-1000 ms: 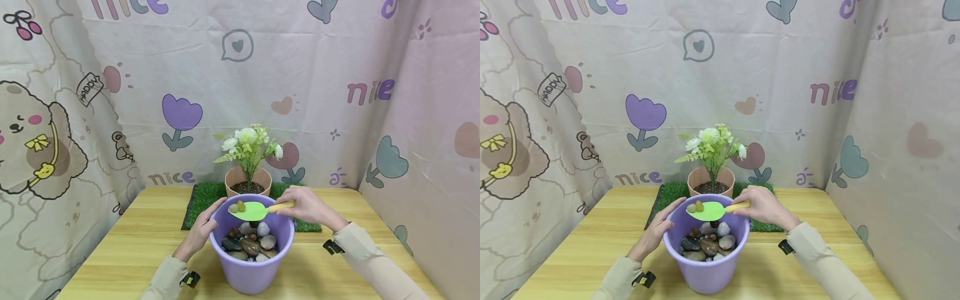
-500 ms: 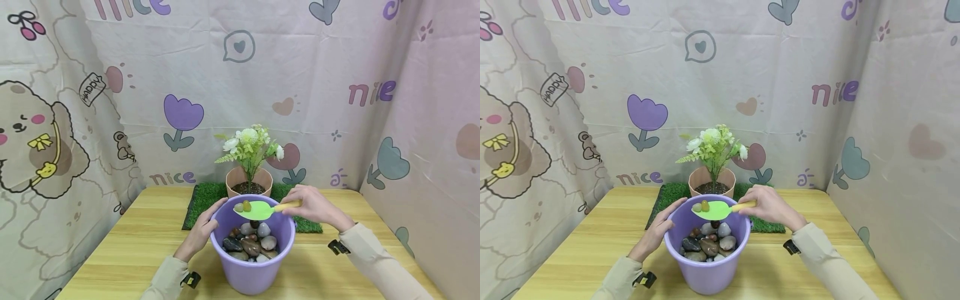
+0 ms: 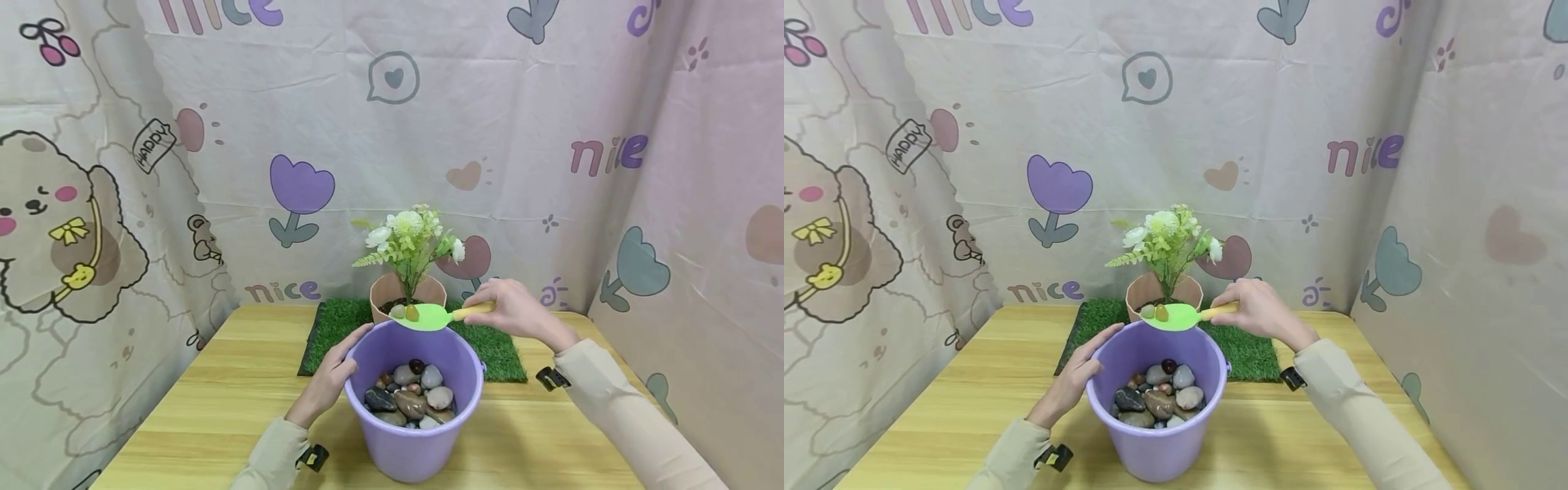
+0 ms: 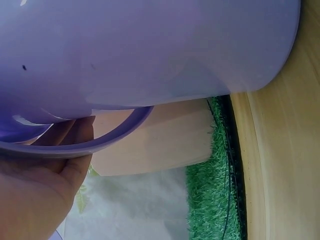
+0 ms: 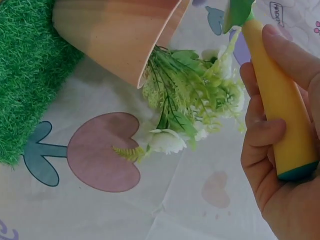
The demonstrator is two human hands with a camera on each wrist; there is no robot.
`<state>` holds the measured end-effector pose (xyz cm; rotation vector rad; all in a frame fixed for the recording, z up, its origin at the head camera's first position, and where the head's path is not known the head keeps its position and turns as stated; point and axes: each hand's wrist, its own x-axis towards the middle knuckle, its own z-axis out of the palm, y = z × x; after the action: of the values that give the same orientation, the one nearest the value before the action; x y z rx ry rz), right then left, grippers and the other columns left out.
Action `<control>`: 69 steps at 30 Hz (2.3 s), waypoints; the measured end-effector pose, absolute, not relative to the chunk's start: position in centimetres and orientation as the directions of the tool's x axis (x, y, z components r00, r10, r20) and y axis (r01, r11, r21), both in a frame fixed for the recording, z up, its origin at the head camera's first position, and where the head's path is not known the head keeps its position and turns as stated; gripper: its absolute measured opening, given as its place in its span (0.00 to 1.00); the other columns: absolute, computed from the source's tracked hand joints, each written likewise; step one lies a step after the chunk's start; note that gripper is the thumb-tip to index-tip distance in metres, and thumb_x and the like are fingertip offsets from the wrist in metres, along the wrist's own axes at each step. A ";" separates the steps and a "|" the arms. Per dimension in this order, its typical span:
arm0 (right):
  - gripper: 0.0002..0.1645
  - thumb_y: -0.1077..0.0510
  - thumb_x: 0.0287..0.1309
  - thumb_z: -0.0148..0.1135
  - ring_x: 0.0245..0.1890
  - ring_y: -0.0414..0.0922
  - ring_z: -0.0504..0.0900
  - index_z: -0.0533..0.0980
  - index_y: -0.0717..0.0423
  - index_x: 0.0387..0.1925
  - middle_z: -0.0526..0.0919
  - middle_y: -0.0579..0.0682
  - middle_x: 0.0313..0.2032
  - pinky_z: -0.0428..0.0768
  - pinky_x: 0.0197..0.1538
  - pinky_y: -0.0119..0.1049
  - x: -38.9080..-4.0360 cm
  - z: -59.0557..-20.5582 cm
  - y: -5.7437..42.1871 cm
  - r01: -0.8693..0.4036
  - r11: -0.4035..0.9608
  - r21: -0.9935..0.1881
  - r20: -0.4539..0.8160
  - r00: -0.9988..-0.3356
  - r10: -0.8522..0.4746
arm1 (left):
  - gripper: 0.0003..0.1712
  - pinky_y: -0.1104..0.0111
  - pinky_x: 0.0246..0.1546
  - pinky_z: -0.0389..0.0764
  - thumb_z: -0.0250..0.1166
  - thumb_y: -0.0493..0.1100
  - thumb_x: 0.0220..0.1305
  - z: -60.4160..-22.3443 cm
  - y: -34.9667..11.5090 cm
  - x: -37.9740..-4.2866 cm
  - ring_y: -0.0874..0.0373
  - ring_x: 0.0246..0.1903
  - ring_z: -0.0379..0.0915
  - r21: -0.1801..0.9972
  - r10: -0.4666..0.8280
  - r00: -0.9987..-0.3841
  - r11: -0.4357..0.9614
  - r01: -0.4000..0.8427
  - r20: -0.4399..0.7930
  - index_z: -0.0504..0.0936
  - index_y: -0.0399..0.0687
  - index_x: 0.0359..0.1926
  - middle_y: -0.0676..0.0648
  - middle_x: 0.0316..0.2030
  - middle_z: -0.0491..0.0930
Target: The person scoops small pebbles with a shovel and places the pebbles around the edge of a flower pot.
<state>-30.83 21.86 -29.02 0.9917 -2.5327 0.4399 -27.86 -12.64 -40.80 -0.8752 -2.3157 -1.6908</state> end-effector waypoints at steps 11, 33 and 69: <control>0.16 0.44 0.50 0.72 0.35 0.41 0.81 0.87 0.45 0.40 0.88 0.42 0.36 0.77 0.41 0.42 -32.8 -29.2 20.6 -0.590 0.787 -0.181 0.405 -0.774 -0.487 | 0.42 0.68 0.54 0.76 0.45 0.33 0.54 -40.8 -12.6 -27.8 0.42 0.60 0.71 0.831 0.375 -0.817 0.179 0.527 0.438 0.60 0.45 0.74 0.39 0.67 0.69; 0.11 0.41 0.53 0.69 0.18 0.39 0.72 0.88 0.40 0.30 0.86 0.39 0.24 0.66 0.22 0.35 -36.9 -31.6 17.2 -0.444 0.861 -0.249 0.309 -0.879 -0.364 | 0.41 0.66 0.54 0.77 0.45 0.33 0.54 -41.0 -12.7 -28.0 0.43 0.59 0.72 0.829 0.370 -0.821 0.191 0.525 0.434 0.61 0.47 0.74 0.40 0.67 0.69; 0.10 0.42 0.55 0.68 0.16 0.39 0.67 0.87 0.40 0.25 0.81 0.37 0.20 0.63 0.20 0.34 -37.3 -31.5 16.5 -0.482 0.843 -0.241 0.291 -0.864 -0.411 | 0.41 0.67 0.54 0.76 0.45 0.33 0.55 -41.1 -12.7 -28.0 0.43 0.60 0.72 0.824 0.373 -0.822 0.209 0.527 0.431 0.61 0.48 0.74 0.40 0.67 0.69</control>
<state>-37.30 16.53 -31.45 0.6861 -2.7933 0.4535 -28.01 -12.68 -41.10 -0.8748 -2.3313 -1.6799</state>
